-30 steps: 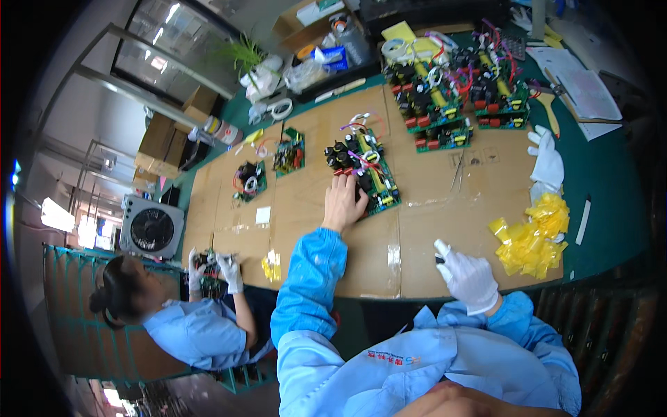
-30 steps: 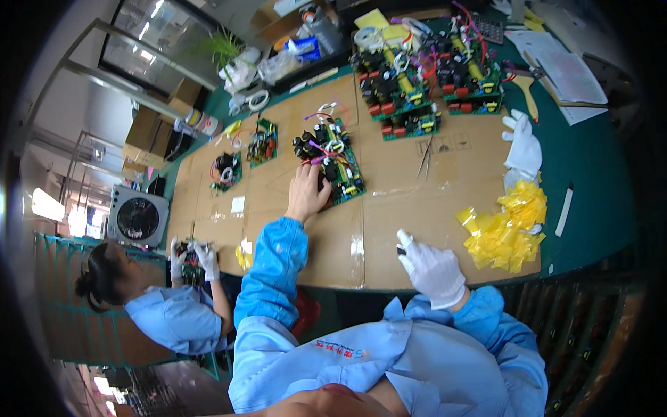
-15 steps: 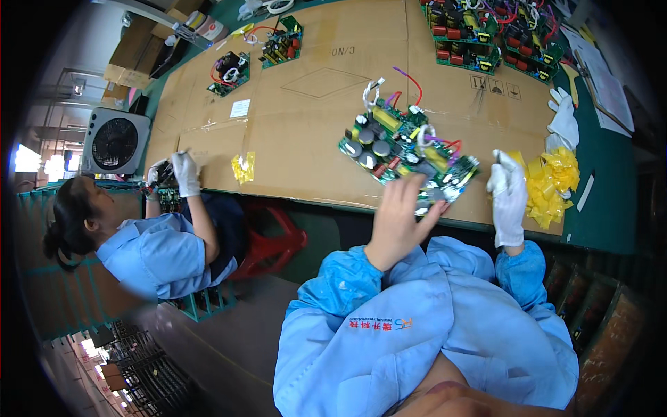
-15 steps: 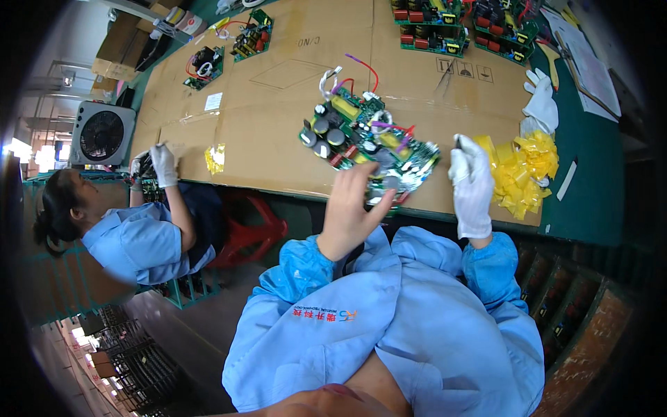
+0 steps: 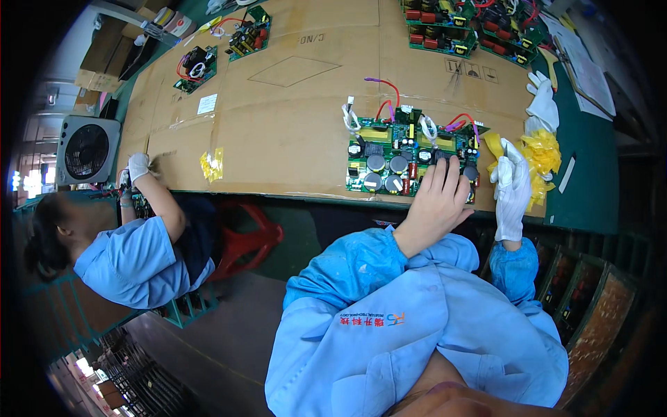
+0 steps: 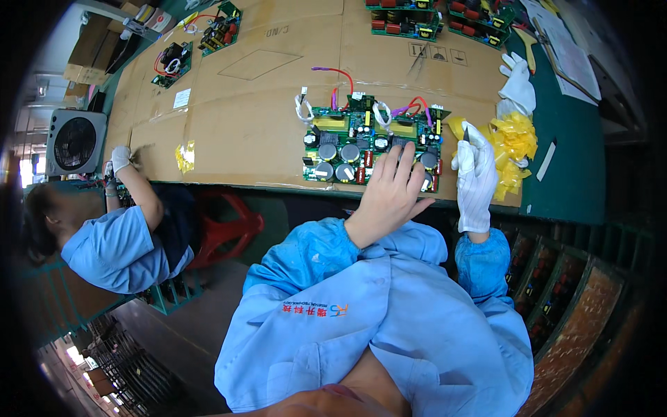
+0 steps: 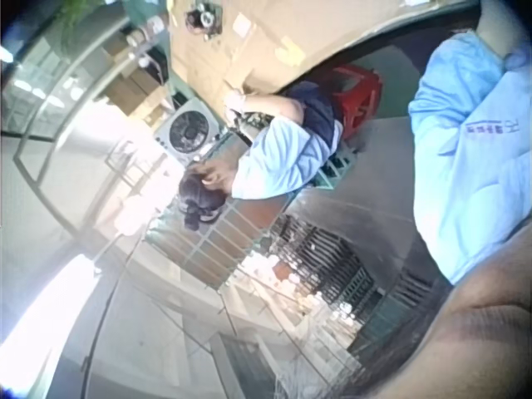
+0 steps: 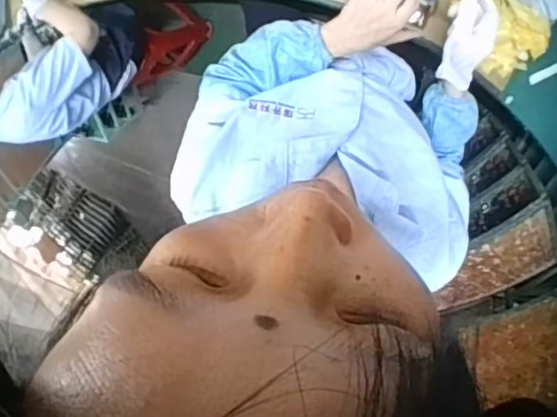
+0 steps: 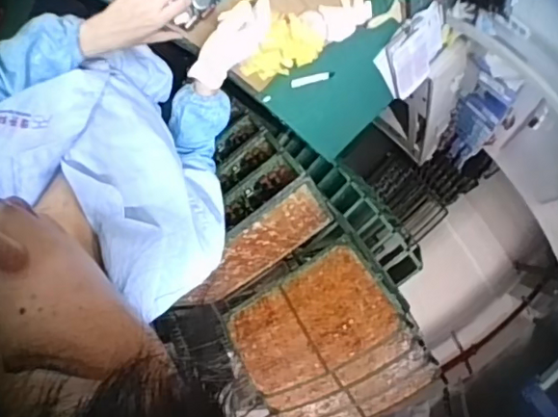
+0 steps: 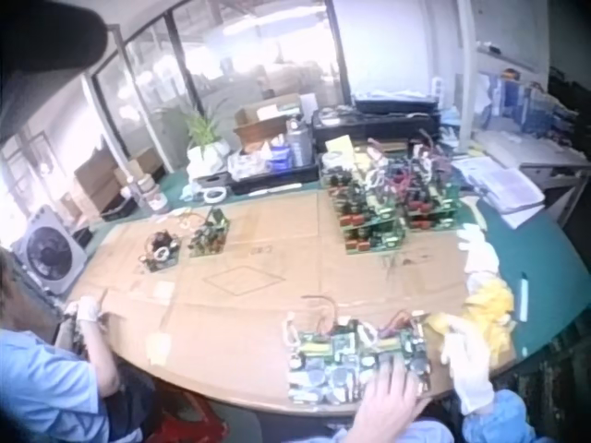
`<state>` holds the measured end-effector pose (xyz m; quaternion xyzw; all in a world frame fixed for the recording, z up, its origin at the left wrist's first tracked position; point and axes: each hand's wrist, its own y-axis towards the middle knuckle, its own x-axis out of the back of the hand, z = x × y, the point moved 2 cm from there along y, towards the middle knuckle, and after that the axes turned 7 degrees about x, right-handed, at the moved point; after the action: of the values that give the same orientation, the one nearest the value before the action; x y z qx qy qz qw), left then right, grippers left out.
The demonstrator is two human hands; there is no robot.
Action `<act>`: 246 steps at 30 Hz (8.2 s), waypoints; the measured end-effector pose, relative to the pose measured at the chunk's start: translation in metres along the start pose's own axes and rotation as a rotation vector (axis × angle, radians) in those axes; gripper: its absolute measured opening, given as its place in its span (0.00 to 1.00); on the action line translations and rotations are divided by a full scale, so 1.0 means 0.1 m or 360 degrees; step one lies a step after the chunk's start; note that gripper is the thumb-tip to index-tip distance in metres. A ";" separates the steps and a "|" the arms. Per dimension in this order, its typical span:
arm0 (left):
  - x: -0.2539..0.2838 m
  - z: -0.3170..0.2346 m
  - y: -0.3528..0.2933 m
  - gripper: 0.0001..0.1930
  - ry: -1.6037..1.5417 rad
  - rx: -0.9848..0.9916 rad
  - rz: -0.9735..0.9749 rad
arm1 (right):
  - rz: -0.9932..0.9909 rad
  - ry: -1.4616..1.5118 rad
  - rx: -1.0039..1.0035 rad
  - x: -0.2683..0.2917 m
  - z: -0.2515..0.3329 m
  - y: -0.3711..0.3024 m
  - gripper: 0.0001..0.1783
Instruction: Manually assemble and inspect printed circuit board components at a factory workstation.
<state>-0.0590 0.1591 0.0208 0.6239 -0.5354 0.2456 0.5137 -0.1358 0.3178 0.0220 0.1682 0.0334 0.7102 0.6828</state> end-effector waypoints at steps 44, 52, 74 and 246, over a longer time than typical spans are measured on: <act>0.03 2.33 0.44 0.29 -0.3225 0.1306 -0.0624 | 0.1158 -0.1228 0.1011 -0.62 0.67 0.26 0.23; 0.05 2.30 0.41 0.28 -0.3103 0.1357 -0.0665 | 0.1140 -0.1311 0.0962 -0.68 0.63 0.23 0.23; 0.10 2.28 0.47 0.29 -0.3076 0.1461 -0.0642 | 0.1218 -0.1277 0.1450 -0.63 0.44 0.43 0.26; 0.10 2.18 0.56 0.29 -0.3400 0.1474 -0.0414 | 0.1436 -0.1127 0.1622 -2.06 1.14 1.26 0.19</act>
<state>-0.1602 -0.0359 -0.0265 0.6907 -0.4865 -0.2862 -0.4520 -0.2216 0.0863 0.1243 0.6770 0.0642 0.7206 0.1349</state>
